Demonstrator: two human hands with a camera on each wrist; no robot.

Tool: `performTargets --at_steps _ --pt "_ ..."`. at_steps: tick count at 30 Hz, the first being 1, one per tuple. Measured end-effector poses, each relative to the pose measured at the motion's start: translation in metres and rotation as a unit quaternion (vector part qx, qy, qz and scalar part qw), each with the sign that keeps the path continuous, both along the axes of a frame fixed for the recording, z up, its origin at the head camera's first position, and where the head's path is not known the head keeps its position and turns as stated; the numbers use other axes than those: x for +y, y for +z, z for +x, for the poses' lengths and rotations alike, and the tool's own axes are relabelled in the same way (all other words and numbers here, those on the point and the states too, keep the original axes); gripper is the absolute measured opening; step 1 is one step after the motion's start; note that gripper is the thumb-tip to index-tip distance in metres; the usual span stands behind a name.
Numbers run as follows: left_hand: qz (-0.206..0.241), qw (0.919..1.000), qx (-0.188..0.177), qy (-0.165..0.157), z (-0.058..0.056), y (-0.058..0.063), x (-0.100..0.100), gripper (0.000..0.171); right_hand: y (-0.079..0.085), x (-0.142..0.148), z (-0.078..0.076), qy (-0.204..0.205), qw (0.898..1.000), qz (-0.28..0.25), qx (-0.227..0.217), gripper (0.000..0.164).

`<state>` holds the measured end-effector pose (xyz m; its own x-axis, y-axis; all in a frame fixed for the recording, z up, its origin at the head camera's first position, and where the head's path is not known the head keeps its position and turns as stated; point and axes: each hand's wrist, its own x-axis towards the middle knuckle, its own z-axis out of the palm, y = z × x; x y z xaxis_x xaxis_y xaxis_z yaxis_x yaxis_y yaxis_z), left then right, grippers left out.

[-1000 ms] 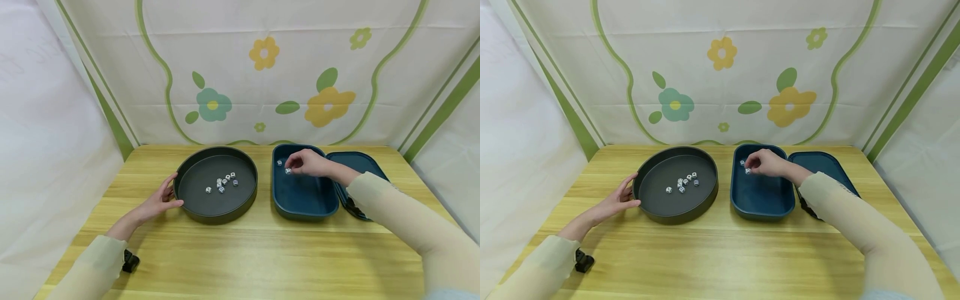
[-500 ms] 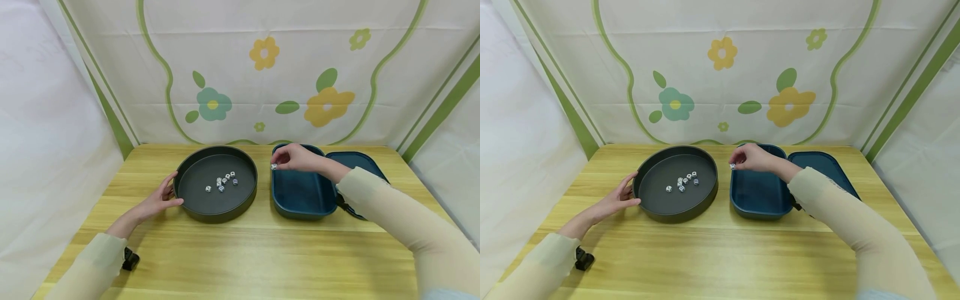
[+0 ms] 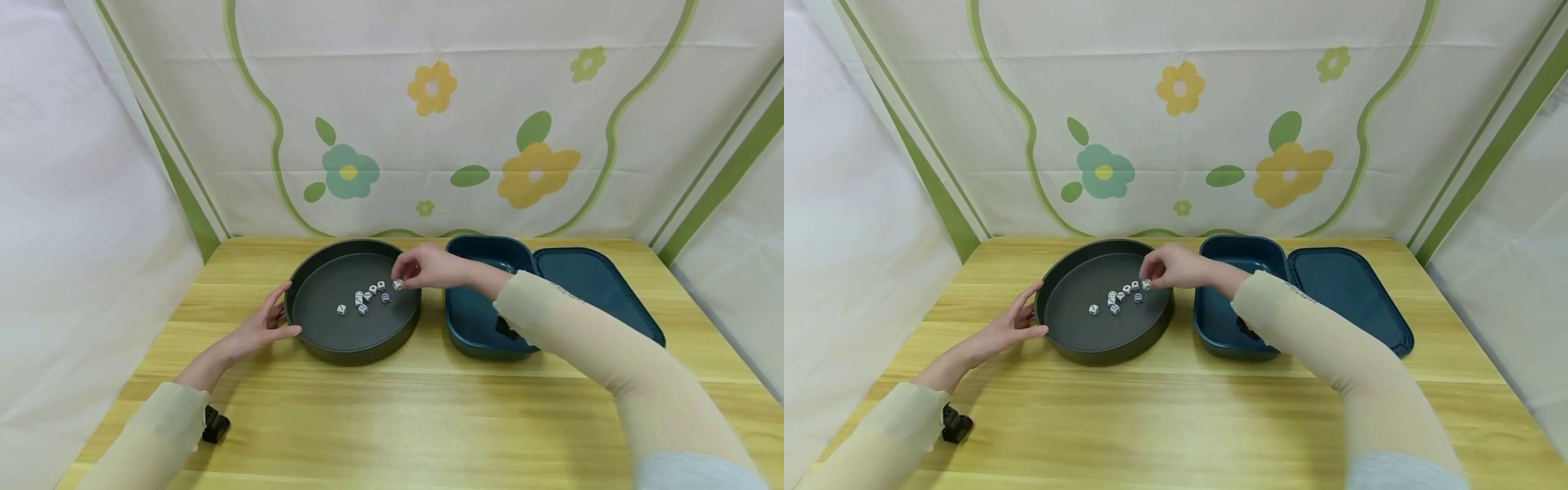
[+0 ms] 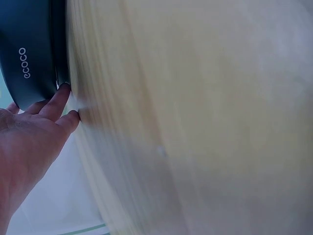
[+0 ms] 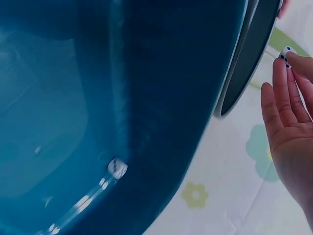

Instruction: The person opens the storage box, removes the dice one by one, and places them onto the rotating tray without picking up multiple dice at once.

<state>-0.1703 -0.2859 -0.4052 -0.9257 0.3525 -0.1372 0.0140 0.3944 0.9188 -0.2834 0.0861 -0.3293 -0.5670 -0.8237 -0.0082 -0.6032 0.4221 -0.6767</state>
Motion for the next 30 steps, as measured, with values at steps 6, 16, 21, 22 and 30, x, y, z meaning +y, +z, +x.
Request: performTargets --at_steps 6,16,21,22,30 --pt "-0.003 1.0000 -0.002 0.003 0.000 0.001 0.000 0.091 -0.010 -0.024 -0.003 0.016 1.000 0.024 0.001 0.015" --pt "-0.002 1.0000 0.001 0.004 0.000 -0.002 -0.001 0.091 -0.017 -0.051 -0.004 0.031 0.998 0.061 0.001 0.012" --pt "0.000 1.0000 0.001 0.003 0.000 -0.002 -0.001 0.091 -0.021 -0.055 -0.004 0.038 0.997 0.062 0.007 0.012" --pt "-0.001 1.0000 0.001 0.003 0.000 -0.001 0.000 0.091 -0.022 -0.055 -0.004 0.039 0.997 0.060 0.008 0.012" --pt "-0.005 1.0000 0.000 0.004 0.001 0.000 0.000 0.092 -0.017 -0.036 -0.004 0.028 0.999 0.039 0.001 0.014"
